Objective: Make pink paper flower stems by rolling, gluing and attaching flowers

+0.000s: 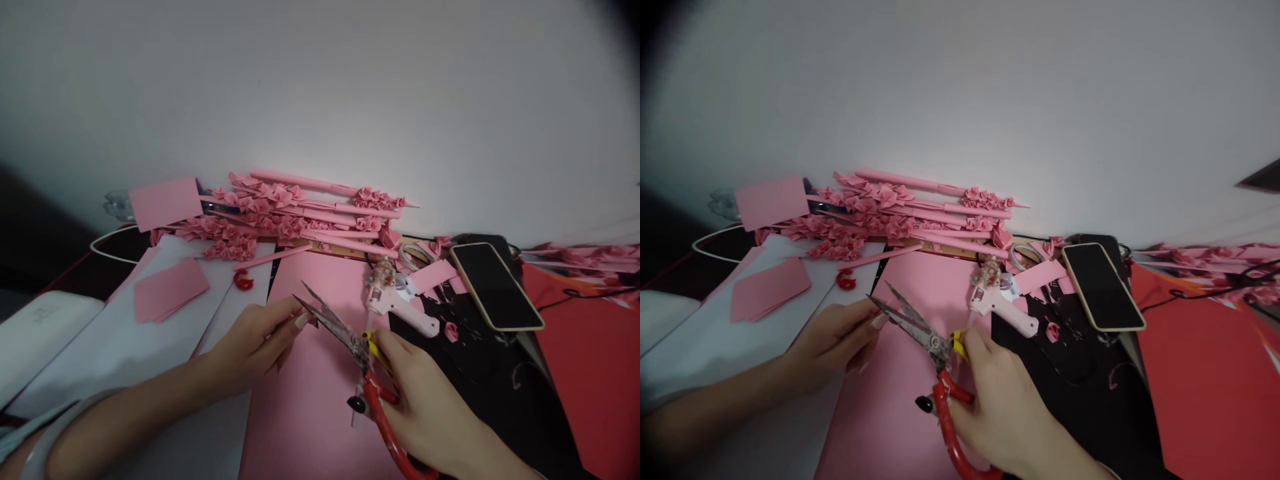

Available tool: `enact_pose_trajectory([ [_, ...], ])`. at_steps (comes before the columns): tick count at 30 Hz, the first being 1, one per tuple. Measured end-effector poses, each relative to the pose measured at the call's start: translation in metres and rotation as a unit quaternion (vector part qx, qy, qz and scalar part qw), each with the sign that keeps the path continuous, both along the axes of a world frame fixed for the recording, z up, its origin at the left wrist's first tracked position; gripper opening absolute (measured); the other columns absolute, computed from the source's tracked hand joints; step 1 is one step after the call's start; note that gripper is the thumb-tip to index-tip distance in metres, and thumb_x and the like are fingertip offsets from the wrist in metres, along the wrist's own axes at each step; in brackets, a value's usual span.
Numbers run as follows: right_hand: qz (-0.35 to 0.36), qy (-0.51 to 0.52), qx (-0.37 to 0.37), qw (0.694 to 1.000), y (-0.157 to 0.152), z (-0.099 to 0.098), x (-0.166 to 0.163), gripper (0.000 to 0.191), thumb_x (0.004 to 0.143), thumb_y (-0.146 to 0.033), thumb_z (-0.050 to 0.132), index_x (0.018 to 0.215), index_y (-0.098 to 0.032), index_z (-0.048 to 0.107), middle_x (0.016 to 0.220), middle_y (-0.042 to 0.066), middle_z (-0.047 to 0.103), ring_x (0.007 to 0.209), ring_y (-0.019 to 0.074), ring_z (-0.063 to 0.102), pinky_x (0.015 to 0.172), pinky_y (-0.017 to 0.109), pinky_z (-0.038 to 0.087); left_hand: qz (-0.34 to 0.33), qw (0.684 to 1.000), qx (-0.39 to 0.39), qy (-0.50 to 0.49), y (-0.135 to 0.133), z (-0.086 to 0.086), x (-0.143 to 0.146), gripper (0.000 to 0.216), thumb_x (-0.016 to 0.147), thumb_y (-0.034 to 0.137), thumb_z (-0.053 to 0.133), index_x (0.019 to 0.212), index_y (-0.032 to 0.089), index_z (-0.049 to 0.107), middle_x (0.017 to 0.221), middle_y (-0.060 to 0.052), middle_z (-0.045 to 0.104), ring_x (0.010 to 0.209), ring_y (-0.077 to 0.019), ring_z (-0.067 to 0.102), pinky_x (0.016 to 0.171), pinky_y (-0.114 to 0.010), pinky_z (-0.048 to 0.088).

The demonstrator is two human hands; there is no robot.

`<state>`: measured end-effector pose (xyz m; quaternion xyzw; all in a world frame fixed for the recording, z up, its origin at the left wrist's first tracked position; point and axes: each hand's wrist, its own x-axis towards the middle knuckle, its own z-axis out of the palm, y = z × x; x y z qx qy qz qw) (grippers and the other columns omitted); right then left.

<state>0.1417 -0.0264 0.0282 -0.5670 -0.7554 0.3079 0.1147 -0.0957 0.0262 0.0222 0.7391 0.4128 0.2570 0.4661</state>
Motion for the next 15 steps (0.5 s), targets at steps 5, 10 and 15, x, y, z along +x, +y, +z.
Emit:
enact_pose_trajectory([
  [5,-0.001,0.019,-0.016,1.000,-0.0002,-0.0009,-0.0004,0.017,0.074,-0.021,0.056,0.078,-0.023,0.040,0.073,0.000,0.054,0.059,0.0146,0.042,0.052,0.027,0.033,-0.018,1.000,0.011,0.008,-0.0014,-0.0026,-0.0005,0.029,0.096,0.034,0.033,0.073,0.021,0.044,0.043,0.007,0.052,0.035,-0.0079,0.047,0.041,-0.017,0.034],
  [10,0.003,0.034,-0.043,0.999,-0.0001,0.0004,0.0012,0.018,0.075,-0.021,0.056,0.076,-0.023,0.038,0.069,-0.002,0.052,0.058,0.0134,0.041,0.051,0.026,0.029,-0.036,0.999,0.008,0.013,-0.0011,-0.0029,-0.0010,0.028,0.097,0.034,0.032,0.076,0.020,0.046,0.045,0.007,0.054,0.036,-0.0069,0.047,0.041,-0.016,0.035],
  [15,0.004,0.027,-0.043,0.999,0.0006,-0.0002,0.0018,0.019,0.075,-0.022,0.057,0.075,-0.023,0.037,0.070,-0.002,0.052,0.058,0.0130,0.040,0.051,0.027,0.029,-0.035,0.999,0.022,0.012,-0.0008,-0.0043,-0.0016,0.028,0.097,0.031,0.033,0.075,0.020,0.046,0.045,0.007,0.054,0.036,-0.0063,0.047,0.042,-0.015,0.036],
])
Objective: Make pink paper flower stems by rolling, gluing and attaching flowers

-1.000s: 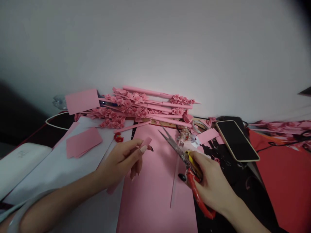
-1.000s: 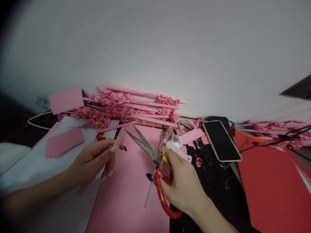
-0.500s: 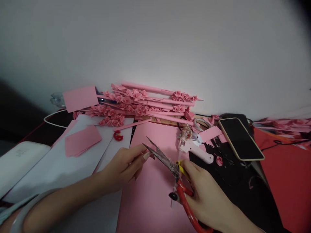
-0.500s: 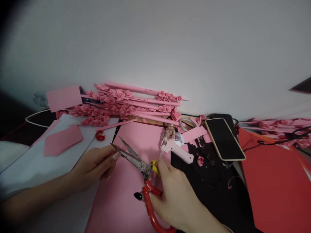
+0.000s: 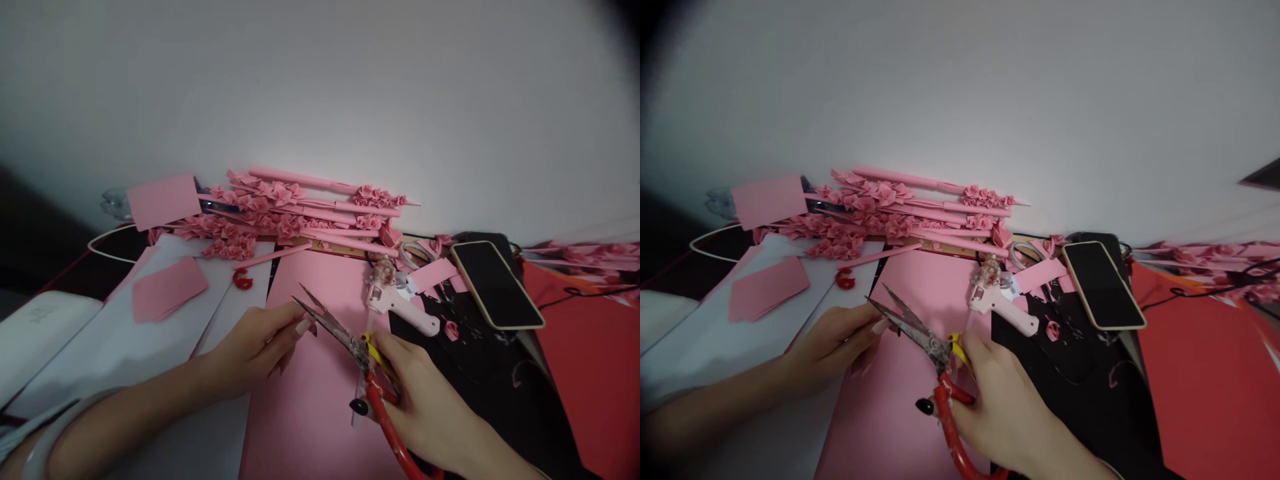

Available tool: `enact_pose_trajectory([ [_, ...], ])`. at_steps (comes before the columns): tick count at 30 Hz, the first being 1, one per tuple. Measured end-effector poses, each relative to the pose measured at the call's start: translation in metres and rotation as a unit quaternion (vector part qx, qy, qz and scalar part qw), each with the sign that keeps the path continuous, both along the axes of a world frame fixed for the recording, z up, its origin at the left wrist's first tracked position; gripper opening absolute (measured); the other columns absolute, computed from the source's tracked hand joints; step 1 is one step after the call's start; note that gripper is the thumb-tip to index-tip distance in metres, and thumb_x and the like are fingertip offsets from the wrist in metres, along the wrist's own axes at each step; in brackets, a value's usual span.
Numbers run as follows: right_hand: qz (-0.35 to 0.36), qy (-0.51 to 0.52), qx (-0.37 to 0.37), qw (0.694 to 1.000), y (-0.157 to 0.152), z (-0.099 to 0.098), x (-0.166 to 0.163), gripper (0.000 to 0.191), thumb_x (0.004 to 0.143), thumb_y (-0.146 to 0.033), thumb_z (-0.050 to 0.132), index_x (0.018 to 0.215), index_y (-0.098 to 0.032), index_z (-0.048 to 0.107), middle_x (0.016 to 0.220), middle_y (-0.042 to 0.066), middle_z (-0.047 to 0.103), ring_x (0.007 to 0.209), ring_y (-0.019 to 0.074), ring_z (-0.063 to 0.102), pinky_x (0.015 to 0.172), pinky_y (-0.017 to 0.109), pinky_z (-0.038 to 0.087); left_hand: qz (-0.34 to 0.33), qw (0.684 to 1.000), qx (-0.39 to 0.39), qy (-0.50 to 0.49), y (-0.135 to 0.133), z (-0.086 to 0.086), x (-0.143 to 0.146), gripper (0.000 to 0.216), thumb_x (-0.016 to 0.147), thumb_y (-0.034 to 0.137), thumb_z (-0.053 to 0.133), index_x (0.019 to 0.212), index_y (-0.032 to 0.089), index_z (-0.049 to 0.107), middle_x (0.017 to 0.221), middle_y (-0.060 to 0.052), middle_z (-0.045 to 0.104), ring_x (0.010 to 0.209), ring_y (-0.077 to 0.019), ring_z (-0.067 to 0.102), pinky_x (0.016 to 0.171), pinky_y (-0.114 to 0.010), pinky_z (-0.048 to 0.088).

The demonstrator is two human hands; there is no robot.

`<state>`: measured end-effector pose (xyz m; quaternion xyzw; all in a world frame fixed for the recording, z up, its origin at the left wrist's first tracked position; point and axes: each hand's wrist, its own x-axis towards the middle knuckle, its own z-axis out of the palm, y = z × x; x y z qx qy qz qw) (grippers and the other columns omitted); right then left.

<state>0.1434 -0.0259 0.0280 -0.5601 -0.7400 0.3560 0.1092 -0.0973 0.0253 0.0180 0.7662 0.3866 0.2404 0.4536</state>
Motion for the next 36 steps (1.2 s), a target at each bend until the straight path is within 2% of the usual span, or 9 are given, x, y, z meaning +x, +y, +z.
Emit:
enact_pose_trajectory([
  [5,0.005,0.003,-0.001,1.000,0.0007,-0.0008,-0.0002,0.019,0.074,-0.021,0.056,0.075,-0.023,0.037,0.069,-0.002,0.051,0.058,0.0126,0.039,0.051,0.026,0.028,0.021,1.000,0.016,-0.012,-0.0004,-0.0005,-0.0006,0.028,0.096,0.029,0.034,0.072,0.020,0.044,0.044,0.008,0.053,0.036,-0.0064,0.048,0.042,-0.015,0.036],
  [23,0.013,0.020,0.009,1.000,0.0015,0.0006,0.0004,0.022,0.072,-0.018,0.058,0.072,-0.023,0.036,0.067,-0.004,0.048,0.056,0.0107,0.037,0.050,0.026,0.028,-0.021,1.000,0.021,-0.003,0.0015,-0.0006,-0.0017,0.026,0.097,0.028,0.034,0.077,0.019,0.048,0.046,0.007,0.054,0.038,-0.0054,0.049,0.044,-0.013,0.038],
  [29,0.012,0.039,-0.001,0.999,0.0007,-0.0011,0.0002,0.032,0.070,-0.025,0.066,0.067,-0.023,0.034,0.065,-0.005,0.042,0.055,0.0093,0.033,0.048,0.024,0.027,-0.026,1.000,0.010,0.002,0.0011,-0.0011,-0.0039,0.029,0.097,0.030,0.033,0.075,0.019,0.048,0.045,0.007,0.055,0.037,-0.0062,0.048,0.044,-0.014,0.038],
  [36,0.016,0.037,0.005,0.999,0.0012,-0.0024,-0.0003,0.032,0.072,-0.024,0.064,0.064,-0.022,0.032,0.061,-0.006,0.040,0.052,0.0080,0.030,0.046,0.023,0.025,-0.033,0.999,-0.041,-0.016,0.0010,-0.0029,-0.0040,0.031,0.097,0.035,0.033,0.074,0.019,0.047,0.043,0.006,0.054,0.036,-0.0065,0.048,0.040,-0.014,0.037],
])
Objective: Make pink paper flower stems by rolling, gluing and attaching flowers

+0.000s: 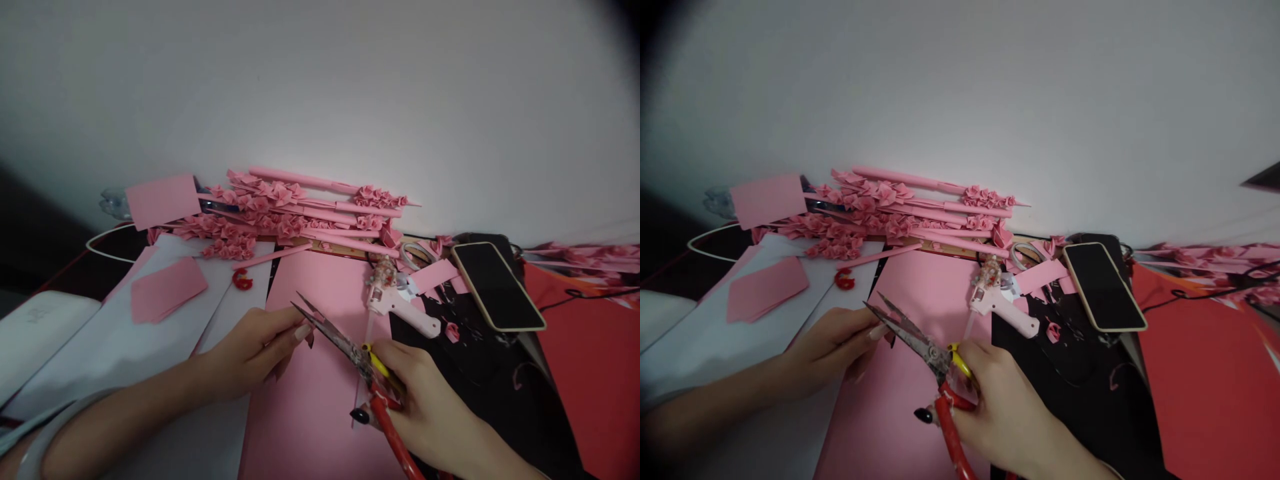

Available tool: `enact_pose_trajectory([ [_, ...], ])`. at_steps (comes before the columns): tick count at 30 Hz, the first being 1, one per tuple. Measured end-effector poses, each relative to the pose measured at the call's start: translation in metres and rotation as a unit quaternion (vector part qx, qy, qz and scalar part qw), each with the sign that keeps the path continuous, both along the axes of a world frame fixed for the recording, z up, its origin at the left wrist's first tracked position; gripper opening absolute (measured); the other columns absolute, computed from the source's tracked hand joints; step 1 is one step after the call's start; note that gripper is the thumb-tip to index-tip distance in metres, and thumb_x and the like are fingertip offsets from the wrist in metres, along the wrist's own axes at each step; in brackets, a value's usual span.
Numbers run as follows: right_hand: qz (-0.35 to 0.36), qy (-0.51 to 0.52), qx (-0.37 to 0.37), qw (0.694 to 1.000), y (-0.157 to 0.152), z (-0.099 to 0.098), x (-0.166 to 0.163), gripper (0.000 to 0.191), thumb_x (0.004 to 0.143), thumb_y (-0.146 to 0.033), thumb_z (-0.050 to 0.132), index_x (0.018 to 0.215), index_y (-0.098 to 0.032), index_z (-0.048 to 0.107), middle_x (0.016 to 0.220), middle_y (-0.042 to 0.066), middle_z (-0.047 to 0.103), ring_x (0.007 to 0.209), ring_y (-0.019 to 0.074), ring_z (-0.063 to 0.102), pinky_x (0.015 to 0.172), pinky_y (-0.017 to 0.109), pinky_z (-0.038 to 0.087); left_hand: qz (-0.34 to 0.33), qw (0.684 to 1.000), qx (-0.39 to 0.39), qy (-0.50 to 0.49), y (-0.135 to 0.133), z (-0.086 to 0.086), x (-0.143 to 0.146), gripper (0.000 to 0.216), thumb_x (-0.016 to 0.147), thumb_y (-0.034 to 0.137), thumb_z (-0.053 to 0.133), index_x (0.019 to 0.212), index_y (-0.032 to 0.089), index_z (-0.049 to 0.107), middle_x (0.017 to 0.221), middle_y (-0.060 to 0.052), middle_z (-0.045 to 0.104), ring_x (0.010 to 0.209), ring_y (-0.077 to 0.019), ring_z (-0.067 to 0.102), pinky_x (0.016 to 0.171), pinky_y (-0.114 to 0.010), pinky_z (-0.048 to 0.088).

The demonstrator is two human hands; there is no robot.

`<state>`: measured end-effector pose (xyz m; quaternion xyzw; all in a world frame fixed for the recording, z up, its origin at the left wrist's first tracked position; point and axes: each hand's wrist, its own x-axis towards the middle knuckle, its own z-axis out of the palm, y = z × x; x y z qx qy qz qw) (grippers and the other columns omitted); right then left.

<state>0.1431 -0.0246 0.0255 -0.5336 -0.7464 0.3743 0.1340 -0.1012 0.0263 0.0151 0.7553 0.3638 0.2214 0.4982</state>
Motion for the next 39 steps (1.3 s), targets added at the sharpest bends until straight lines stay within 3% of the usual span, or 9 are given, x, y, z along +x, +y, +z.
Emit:
enact_pose_trajectory([
  [4,0.003,0.000,0.003,1.000,0.000,0.000,0.000,0.028,0.071,-0.020,0.060,0.063,-0.022,0.033,0.060,-0.006,0.039,0.050,0.0076,0.030,0.045,0.022,0.024,0.003,0.999,-0.030,-0.011,0.000,-0.001,0.001,0.033,0.097,0.038,0.033,0.074,0.019,0.047,0.042,0.007,0.052,0.035,-0.0064,0.047,0.039,-0.013,0.036],
  [19,0.002,0.027,0.023,0.999,0.000,-0.006,0.005,0.037,0.079,-0.036,0.063,0.063,-0.022,0.032,0.058,-0.005,0.037,0.051,0.0084,0.031,0.047,0.023,0.025,0.016,0.996,-0.079,-0.040,-0.001,0.003,0.002,0.035,0.097,0.041,0.034,0.081,0.016,0.053,0.042,0.006,0.052,0.034,-0.0068,0.048,0.037,-0.014,0.036],
  [23,-0.022,0.070,0.053,0.996,0.001,-0.001,0.008,0.028,0.074,-0.037,0.064,0.079,-0.022,0.041,0.066,-0.003,0.046,0.053,0.0108,0.037,0.047,0.024,0.030,0.046,0.996,-0.067,-0.046,0.000,0.003,0.003,0.034,0.097,0.040,0.034,0.082,0.016,0.053,0.041,0.007,0.050,0.033,-0.0068,0.046,0.037,-0.014,0.035],
  [25,-0.030,0.054,0.047,0.997,0.000,0.002,0.009,0.036,0.071,-0.032,0.064,0.097,-0.021,0.042,0.072,0.000,0.051,0.056,0.0133,0.042,0.049,0.026,0.035,0.052,0.996,-0.059,-0.048,0.000,0.003,0.004,0.034,0.097,0.040,0.034,0.083,0.016,0.053,0.041,0.007,0.050,0.033,-0.0070,0.046,0.037,-0.015,0.034],
  [27,-0.029,0.023,0.036,0.999,0.000,0.003,0.007,0.041,0.069,-0.027,0.064,0.103,-0.021,0.041,0.076,0.001,0.053,0.060,0.0147,0.045,0.052,0.027,0.037,0.052,0.997,-0.050,-0.040,0.000,0.002,0.005,0.032,0.097,0.039,0.034,0.086,0.017,0.053,0.042,0.007,0.051,0.033,-0.0072,0.046,0.037,-0.015,0.035],
  [32,-0.014,-0.051,0.003,0.999,0.000,0.004,-0.001,0.029,0.066,-0.026,0.067,0.084,-0.022,0.044,0.077,0.000,0.053,0.061,0.0138,0.042,0.052,0.026,0.032,0.042,0.999,-0.004,-0.019,-0.002,0.002,0.006,0.027,0.096,0.035,0.036,0.077,0.019,0.046,0.041,0.008,0.050,0.033,-0.0070,0.046,0.038,-0.015,0.035],
  [39,-0.013,-0.063,-0.010,0.998,0.001,0.002,-0.004,0.031,0.069,-0.036,0.068,0.076,-0.022,0.040,0.074,0.000,0.052,0.058,0.0126,0.040,0.051,0.026,0.028,0.025,0.999,0.044,0.008,-0.003,0.002,0.006,0.027,0.094,0.028,0.036,0.069,0.021,0.042,0.042,0.007,0.053,0.036,-0.0069,0.049,0.042,-0.015,0.036],
])
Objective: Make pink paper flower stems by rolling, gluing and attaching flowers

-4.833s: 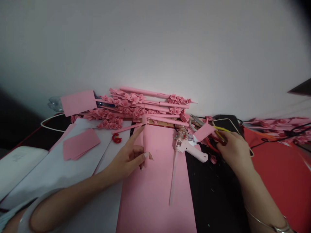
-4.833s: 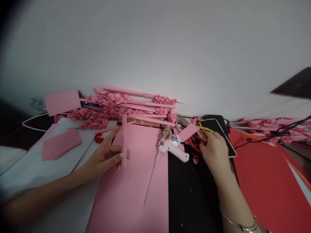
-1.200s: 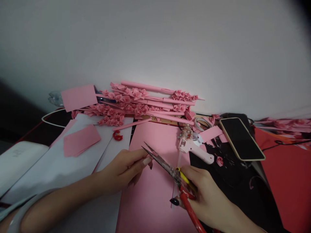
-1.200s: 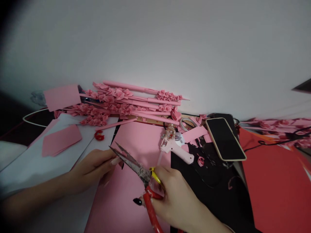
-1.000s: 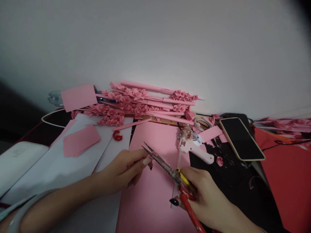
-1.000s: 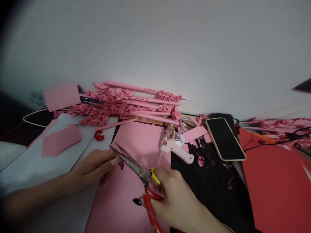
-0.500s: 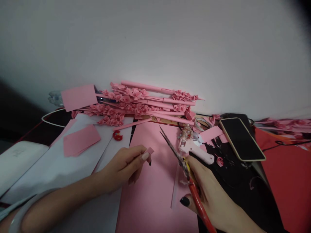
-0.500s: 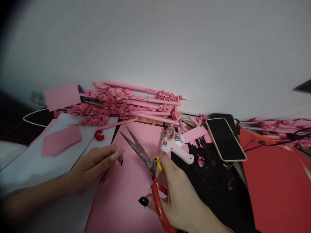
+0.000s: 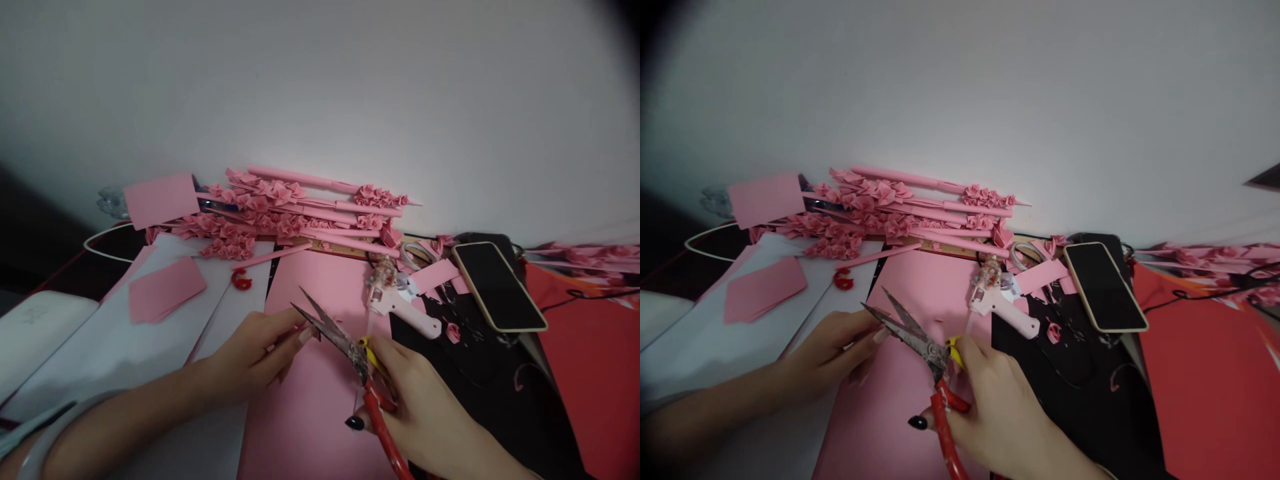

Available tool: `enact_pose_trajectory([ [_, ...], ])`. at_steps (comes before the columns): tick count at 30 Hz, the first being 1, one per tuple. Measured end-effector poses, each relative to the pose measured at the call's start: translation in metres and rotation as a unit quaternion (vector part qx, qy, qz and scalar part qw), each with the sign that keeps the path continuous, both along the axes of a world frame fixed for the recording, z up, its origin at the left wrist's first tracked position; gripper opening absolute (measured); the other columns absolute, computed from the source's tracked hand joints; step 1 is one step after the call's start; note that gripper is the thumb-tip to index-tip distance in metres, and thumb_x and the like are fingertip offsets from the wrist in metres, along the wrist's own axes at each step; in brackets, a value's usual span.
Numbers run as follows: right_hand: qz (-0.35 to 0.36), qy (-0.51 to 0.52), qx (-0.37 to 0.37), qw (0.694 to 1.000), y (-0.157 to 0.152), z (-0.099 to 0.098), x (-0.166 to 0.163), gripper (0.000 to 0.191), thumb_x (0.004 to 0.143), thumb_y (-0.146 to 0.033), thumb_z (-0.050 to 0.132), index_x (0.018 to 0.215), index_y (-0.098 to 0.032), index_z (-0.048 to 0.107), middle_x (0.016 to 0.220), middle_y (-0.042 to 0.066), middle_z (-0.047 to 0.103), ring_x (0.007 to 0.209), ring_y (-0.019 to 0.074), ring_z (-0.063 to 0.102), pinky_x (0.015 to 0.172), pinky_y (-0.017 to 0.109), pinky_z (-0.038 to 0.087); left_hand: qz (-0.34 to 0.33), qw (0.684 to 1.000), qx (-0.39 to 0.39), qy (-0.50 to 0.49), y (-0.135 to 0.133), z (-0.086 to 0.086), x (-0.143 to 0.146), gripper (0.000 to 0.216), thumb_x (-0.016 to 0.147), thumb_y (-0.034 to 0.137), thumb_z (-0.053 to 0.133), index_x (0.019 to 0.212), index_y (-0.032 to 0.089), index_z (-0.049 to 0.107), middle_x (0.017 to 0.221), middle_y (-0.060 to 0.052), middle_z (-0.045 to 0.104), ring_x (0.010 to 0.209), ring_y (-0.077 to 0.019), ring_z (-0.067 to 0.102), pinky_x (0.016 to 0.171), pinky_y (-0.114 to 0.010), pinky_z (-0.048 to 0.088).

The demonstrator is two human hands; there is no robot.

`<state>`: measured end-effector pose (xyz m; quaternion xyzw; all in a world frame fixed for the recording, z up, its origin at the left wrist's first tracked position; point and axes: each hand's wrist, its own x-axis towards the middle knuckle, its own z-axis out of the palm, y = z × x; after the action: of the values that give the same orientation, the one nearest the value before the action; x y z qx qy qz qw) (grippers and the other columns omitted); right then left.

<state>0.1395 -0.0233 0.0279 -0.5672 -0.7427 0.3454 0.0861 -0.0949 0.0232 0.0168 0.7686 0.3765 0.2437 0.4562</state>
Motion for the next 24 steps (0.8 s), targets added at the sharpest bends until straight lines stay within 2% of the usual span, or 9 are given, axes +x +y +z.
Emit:
enact_pose_trajectory([
  [5,0.003,0.001,0.003,1.000,-0.0018,-0.0005,0.0002,0.026,0.068,-0.028,0.066,0.076,-0.022,0.042,0.074,0.000,0.052,0.057,0.0120,0.039,0.050,0.025,0.026,-0.006,1.000,0.009,0.004,0.0004,0.0009,-0.0004,0.024,0.094,0.028,0.035,0.075,0.021,0.046,0.043,0.007,0.054,0.037,-0.0076,0.050,0.042,-0.016,0.037],
  [17,0.001,0.013,-0.003,1.000,-0.0012,0.0000,0.0007,0.033,0.068,-0.037,0.071,0.076,-0.021,0.044,0.073,0.000,0.054,0.058,0.0120,0.040,0.051,0.026,0.029,-0.013,1.000,0.007,0.002,0.0007,-0.0015,-0.0012,0.025,0.095,0.029,0.034,0.073,0.021,0.045,0.044,0.007,0.054,0.038,-0.0077,0.050,0.043,-0.016,0.037],
  [24,-0.001,0.004,-0.014,1.000,-0.0025,0.0013,0.0007,0.032,0.067,-0.035,0.070,0.075,-0.021,0.042,0.073,-0.001,0.053,0.058,0.0120,0.039,0.052,0.026,0.027,-0.011,1.000,0.000,-0.003,0.0016,0.0000,-0.0008,0.024,0.094,0.029,0.035,0.074,0.021,0.045,0.043,0.007,0.054,0.036,-0.0081,0.049,0.042,-0.015,0.036],
])
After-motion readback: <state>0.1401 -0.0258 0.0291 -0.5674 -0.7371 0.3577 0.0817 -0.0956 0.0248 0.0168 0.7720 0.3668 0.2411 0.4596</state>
